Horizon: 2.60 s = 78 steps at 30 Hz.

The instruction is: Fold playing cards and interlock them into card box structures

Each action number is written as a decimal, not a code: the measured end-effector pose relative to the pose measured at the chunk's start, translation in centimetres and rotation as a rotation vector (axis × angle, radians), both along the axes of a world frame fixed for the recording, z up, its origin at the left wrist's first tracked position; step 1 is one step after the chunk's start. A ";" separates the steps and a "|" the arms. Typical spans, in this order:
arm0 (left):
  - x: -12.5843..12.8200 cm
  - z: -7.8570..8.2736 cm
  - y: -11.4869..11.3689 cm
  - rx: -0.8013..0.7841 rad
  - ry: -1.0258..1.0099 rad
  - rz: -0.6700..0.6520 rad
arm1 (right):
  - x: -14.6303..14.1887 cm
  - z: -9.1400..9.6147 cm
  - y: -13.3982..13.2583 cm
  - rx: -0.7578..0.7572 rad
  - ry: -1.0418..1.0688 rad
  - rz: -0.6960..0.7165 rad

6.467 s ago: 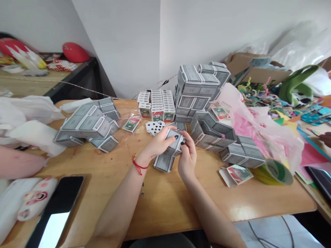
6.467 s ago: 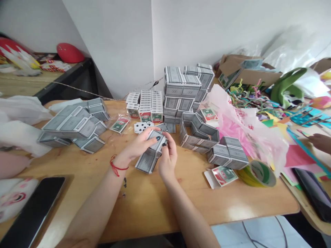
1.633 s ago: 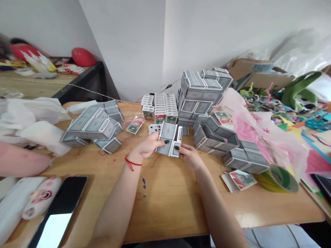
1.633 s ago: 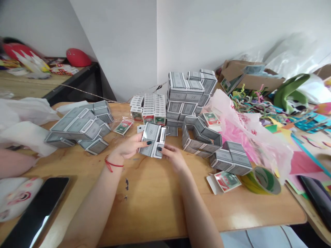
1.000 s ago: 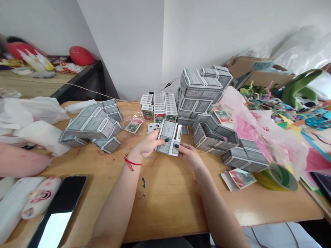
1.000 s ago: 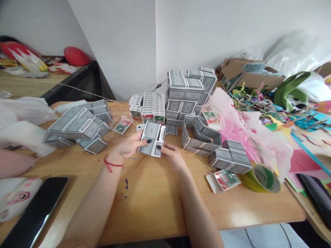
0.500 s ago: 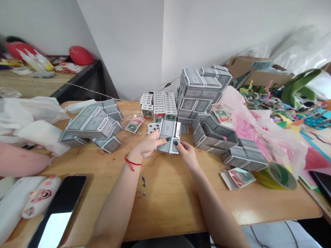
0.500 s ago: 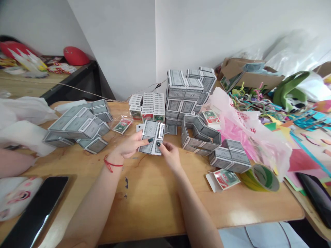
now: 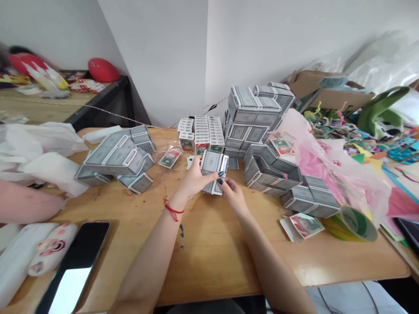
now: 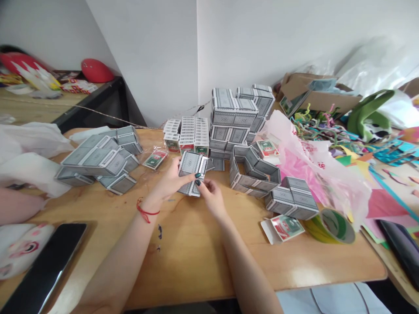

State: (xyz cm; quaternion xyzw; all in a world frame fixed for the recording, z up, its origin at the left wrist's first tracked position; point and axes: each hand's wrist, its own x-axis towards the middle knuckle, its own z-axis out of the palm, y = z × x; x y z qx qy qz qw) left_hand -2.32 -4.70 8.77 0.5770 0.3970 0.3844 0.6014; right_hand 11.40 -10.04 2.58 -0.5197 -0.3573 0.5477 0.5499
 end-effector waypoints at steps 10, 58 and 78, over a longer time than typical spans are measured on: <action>1.1 0.3 -1.0 0.319 0.527 0.374 | -1.8 0.6 -0.7 0.030 -0.020 -0.053; 2.6 -0.6 -1.8 0.621 0.604 0.298 | -1.0 0.8 -0.8 0.010 -0.016 -0.079; 2.6 -0.1 -2.2 0.580 0.615 0.104 | 1.5 0.1 -0.3 0.424 -0.431 -0.175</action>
